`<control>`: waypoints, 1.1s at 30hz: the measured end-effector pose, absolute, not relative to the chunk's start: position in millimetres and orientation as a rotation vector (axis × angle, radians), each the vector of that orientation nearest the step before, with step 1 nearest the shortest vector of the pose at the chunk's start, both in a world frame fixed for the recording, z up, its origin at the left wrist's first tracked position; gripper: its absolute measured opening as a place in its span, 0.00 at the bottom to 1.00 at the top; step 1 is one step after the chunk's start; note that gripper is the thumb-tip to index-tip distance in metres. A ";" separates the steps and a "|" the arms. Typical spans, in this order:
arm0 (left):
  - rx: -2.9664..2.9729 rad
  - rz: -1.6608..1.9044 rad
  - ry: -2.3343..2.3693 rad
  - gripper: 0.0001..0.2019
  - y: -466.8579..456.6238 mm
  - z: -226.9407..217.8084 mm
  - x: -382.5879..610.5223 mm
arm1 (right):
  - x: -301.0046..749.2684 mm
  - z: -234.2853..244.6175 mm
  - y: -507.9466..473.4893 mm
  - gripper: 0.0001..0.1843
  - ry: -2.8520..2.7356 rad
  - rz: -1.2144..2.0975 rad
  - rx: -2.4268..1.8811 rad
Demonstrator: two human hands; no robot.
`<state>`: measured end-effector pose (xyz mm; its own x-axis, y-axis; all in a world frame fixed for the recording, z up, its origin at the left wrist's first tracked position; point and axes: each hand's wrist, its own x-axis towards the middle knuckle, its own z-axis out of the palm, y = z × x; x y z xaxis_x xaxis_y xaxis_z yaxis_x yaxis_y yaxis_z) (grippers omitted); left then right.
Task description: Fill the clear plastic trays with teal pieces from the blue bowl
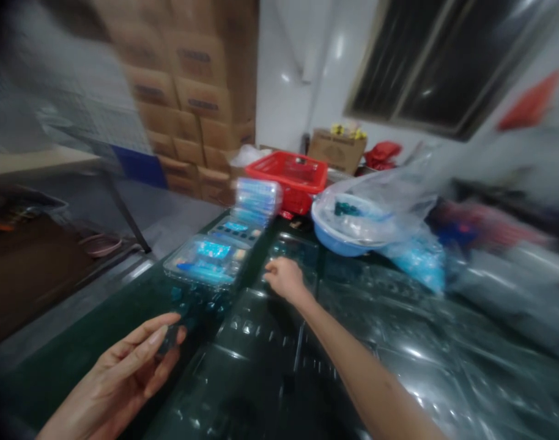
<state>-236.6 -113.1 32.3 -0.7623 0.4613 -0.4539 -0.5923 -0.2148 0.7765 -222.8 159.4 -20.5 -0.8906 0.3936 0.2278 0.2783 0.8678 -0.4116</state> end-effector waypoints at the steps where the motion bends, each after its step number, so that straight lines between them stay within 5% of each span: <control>1: -0.180 2.033 1.364 0.15 -112.0 30.8 -236.8 | -222.9 -20.5 158.3 0.09 -2.762 0.500 -0.494; 10: 0.192 1.954 1.327 0.19 -99.9 22.9 -236.1 | -223.9 -2.5 141.1 0.05 -2.926 0.195 -0.371; 14: 0.422 1.969 1.511 0.21 -96.0 19.2 -228.5 | -204.4 21.0 122.8 0.19 -2.868 0.182 -0.362; 21: 0.537 1.912 1.647 0.13 -90.2 28.0 -209.7 | -126.4 50.1 52.4 0.11 -2.566 1.050 0.018; 33: 0.633 1.851 1.481 0.08 -72.5 32.1 -179.9 | -78.3 46.5 36.3 0.06 -2.203 1.382 -0.312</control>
